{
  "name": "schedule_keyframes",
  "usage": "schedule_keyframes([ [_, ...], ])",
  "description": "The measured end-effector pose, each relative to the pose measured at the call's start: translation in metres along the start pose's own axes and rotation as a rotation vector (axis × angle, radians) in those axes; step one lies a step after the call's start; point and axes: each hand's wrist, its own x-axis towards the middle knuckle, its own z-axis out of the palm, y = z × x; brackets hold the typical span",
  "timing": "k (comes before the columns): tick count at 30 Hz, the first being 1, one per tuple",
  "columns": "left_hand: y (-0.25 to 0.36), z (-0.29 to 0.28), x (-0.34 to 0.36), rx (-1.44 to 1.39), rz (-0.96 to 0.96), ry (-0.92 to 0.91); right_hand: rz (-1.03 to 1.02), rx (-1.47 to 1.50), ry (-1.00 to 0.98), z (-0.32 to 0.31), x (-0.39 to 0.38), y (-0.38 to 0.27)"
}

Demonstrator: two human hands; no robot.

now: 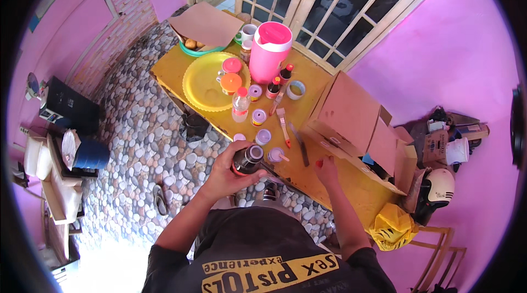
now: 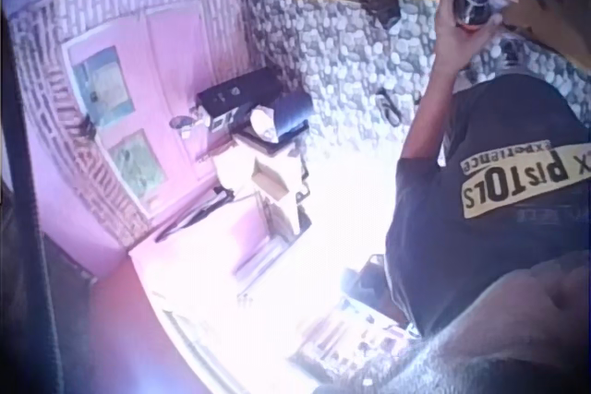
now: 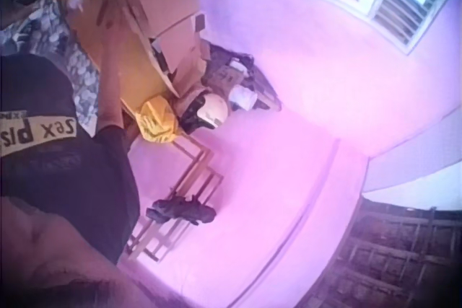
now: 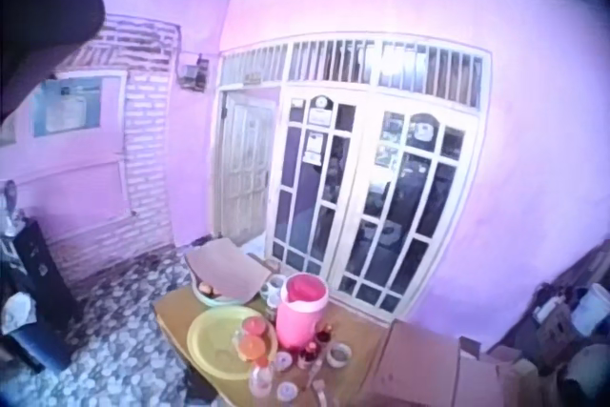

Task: The person mixes purple paint in a small container by hand using a wooden stick after opening a small bottle of pigment and adding it to the mixture.

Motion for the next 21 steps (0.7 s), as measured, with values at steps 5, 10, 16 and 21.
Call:
schedule_keyframes([
  [5, -0.007, 0.018, -0.025, 0.12, 0.031, 0.067, 0.054, 0.08, -0.007, 0.053, -0.001, 0.043],
  [10, -0.016, 0.043, -0.046, 0.069, -0.014, 0.164, -0.141, 0.133, 0.105, 0.045, -0.009, 0.038],
  [16, -0.014, 0.07, -0.049, 0.212, 0.071, 0.195, -0.386, 0.626, 0.064, -0.093, -0.033, -0.097],
  [21, 0.015, 0.084, -0.036, 0.4, 0.146, 0.235, -0.97, 0.769, 0.174, -0.209, -0.084, -0.229],
])
